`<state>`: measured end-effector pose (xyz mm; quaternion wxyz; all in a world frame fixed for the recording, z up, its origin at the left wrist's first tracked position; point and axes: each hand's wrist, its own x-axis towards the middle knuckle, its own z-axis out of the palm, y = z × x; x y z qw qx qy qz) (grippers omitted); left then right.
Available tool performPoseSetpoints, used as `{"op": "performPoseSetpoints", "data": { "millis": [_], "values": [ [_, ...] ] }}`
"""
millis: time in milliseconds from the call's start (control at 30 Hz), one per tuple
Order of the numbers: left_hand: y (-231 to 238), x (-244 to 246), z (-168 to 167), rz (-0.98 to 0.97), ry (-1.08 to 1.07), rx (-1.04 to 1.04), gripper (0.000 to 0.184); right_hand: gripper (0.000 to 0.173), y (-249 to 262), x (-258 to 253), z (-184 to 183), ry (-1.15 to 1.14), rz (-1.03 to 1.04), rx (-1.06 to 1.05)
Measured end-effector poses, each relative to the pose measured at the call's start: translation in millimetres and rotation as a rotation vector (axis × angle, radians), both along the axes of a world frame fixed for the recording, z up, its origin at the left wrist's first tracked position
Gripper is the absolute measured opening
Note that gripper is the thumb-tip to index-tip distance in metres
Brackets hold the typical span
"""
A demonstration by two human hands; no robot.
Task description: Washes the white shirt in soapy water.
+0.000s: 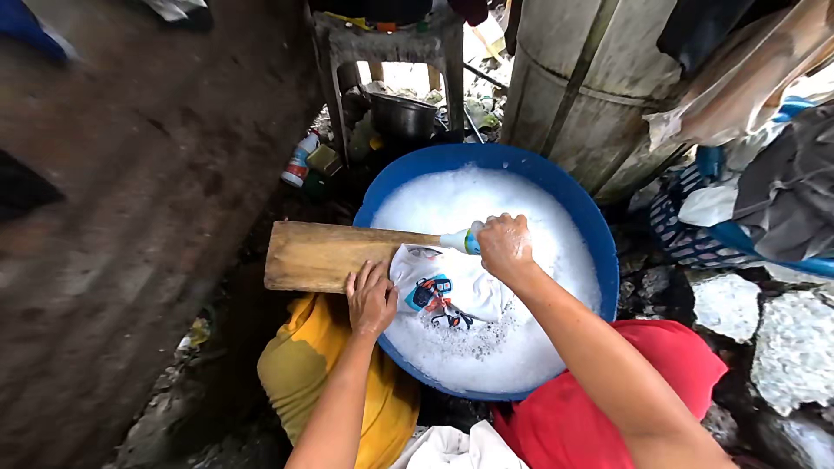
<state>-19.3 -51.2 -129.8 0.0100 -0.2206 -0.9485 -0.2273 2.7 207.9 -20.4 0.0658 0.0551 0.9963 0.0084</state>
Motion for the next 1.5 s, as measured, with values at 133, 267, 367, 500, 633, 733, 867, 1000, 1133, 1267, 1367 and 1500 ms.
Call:
{"op": "performPoseSetpoints", "data": {
  "millis": [133,267,367,500,633,733,867,1000,1133,1267,1367,1500],
  "values": [
    [1,0,0,0.004,0.001,-0.007,0.025,0.036,2,-1,0,-0.024,-0.006,0.014],
    [0,0,0,0.004,0.000,0.001,0.024,0.035,2,1,1,-0.030,-0.001,0.015],
    [0,0,0,0.006,0.006,0.004,0.024,0.036,4,0,-1,-0.023,-0.022,0.017],
    [0,1,-1,0.007,0.023,0.016,0.024,0.032,6,0,0,-0.044,-0.053,0.031],
    [0,0,-3,0.011,0.027,0.019,0.025,0.031,6,0,1,-0.084,-0.049,0.051],
    [-1,0,-4,0.010,0.022,0.014,0.025,0.032,5,2,4,-0.108,-0.031,0.035],
    [-1,0,-2,0.003,0.009,0.019,0.024,0.031,4,5,6,-0.121,-0.018,-0.001],
    [-1,0,-2,0.004,0.014,0.023,0.023,0.030,4,5,6,-0.122,-0.025,0.029],
    [-1,0,-3,0.004,0.022,0.023,0.024,0.028,5,4,4,-0.094,-0.048,0.043],
    [-1,0,-5,0.008,0.027,0.023,0.024,0.029,3,4,3,-0.077,-0.022,0.046],
    [0,0,-3,0.009,0.011,0.021,0.024,0.028,-5,6,5,-0.022,0.037,0.021],
    [0,0,-3,0.020,0.012,0.031,0.023,0.026,-18,9,1,0.126,0.138,0.013]
  ]
}}
